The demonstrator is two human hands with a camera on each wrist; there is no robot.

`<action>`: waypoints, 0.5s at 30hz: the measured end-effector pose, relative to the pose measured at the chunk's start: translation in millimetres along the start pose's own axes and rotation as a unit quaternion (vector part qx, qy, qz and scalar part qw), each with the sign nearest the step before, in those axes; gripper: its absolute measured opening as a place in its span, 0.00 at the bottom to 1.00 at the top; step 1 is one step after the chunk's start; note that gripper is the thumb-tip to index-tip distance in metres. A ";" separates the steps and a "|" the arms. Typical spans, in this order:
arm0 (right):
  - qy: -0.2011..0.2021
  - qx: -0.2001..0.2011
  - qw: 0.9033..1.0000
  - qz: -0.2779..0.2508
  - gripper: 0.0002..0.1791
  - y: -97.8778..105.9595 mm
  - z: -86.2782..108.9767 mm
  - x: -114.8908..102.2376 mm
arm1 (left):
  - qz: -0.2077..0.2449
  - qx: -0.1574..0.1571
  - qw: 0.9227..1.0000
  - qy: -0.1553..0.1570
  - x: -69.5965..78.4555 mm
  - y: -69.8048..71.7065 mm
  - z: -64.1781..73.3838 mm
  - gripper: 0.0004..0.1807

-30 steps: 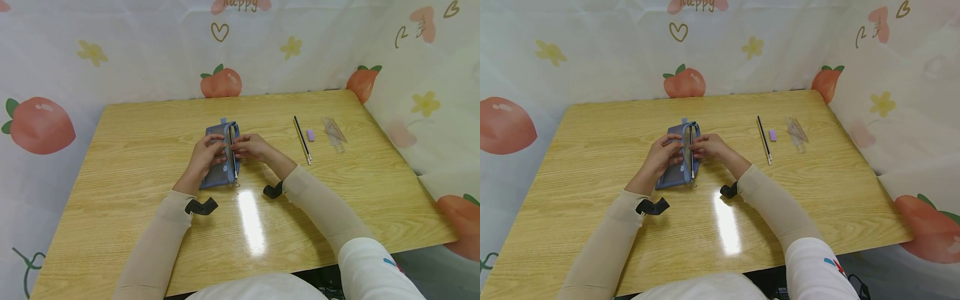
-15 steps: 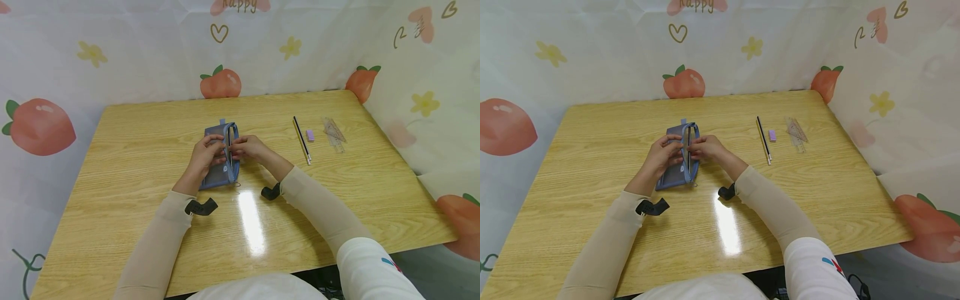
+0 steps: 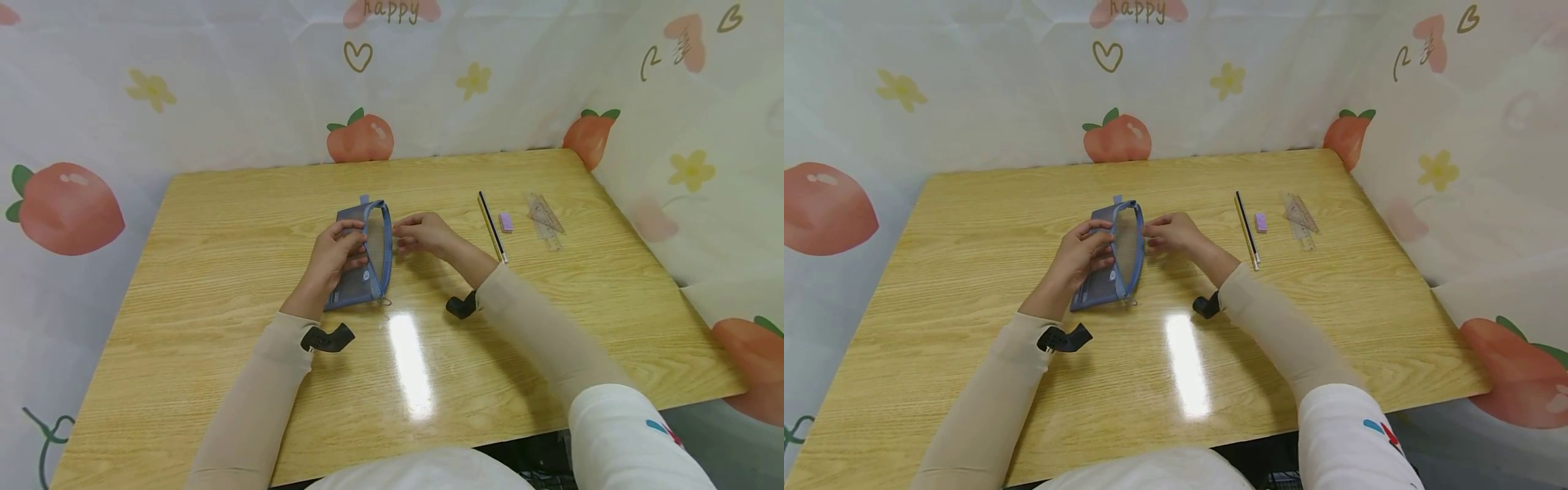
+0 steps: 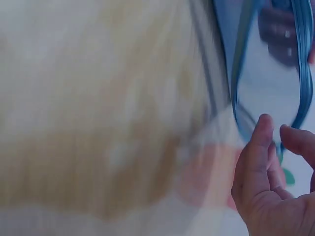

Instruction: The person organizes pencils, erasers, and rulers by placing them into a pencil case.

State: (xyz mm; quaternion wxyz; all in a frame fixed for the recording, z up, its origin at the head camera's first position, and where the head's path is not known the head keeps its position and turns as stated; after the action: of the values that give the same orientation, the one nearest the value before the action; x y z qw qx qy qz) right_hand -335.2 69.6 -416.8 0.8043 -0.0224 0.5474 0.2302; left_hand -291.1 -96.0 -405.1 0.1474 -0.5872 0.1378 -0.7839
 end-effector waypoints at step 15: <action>-0.031 0.143 0.938 0.314 0.19 158.9 19.1 0.5 | 0.009 -0.003 1.000 0.004 -1.9 0.7 -1.3 0.13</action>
State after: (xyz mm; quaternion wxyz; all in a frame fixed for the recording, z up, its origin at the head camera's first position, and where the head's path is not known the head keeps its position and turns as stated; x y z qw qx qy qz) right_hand -381.2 217.2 -375.3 0.7022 0.2733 0.5288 0.3907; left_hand -291.7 -95.8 -407.4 0.1517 -0.5829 0.1462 -0.7847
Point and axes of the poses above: each hand's wrist, its own z-axis away from the middle knuckle, its own y-axis out of the back of the hand, x = y × z, the point moved 9 cm from there along -z, towards the middle knuckle, and after that the axes turned 13 degrees about z, right-handed, at the moved point
